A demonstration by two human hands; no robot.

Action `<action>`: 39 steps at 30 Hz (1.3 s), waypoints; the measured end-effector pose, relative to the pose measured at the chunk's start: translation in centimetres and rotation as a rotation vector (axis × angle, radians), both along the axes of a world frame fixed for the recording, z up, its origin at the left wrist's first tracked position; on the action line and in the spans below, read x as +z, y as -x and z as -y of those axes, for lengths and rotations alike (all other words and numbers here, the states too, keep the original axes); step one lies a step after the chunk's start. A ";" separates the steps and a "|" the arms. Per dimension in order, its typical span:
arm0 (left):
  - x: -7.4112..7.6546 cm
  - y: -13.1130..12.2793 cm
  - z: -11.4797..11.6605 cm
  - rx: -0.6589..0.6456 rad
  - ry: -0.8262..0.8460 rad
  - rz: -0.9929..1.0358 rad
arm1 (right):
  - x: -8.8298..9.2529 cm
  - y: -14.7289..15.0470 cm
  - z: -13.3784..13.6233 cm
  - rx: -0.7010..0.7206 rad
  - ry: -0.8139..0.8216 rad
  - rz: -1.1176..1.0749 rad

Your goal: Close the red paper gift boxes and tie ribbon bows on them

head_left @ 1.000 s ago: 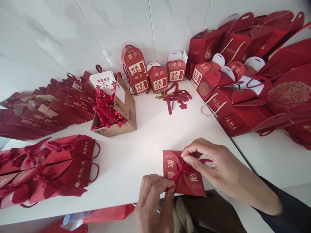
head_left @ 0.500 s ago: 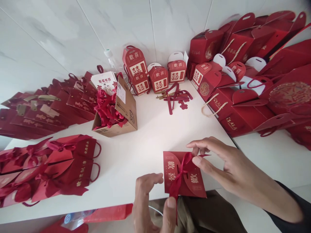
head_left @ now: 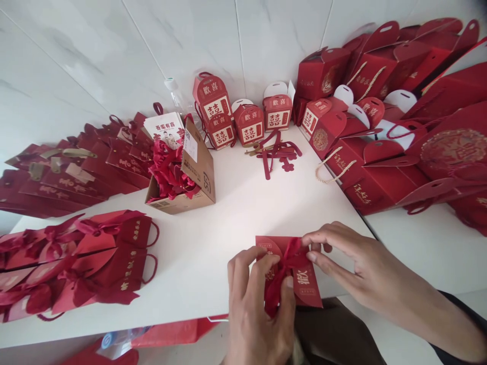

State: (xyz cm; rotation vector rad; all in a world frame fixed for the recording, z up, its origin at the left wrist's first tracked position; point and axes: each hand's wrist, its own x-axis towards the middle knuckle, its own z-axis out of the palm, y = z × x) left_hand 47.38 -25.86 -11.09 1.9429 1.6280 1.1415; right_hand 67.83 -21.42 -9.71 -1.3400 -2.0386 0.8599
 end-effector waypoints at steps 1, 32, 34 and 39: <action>-0.2 0.1 -0.1 0.004 0.001 -0.012 | 0.0 -0.1 0.0 0.005 -0.002 0.006; -0.1 -0.6 1.0 0.197 -0.125 0.248 | 2.0 2.1 -0.7 0.015 -0.023 -0.081; -0.1 -0.6 1.2 0.201 -0.093 0.271 | 1.7 1.8 -0.5 0.016 -0.013 -0.081; -1.0 1.3 1.9 0.141 -0.040 0.338 | -0.2 -0.2 0.3 -0.034 -0.065 -0.022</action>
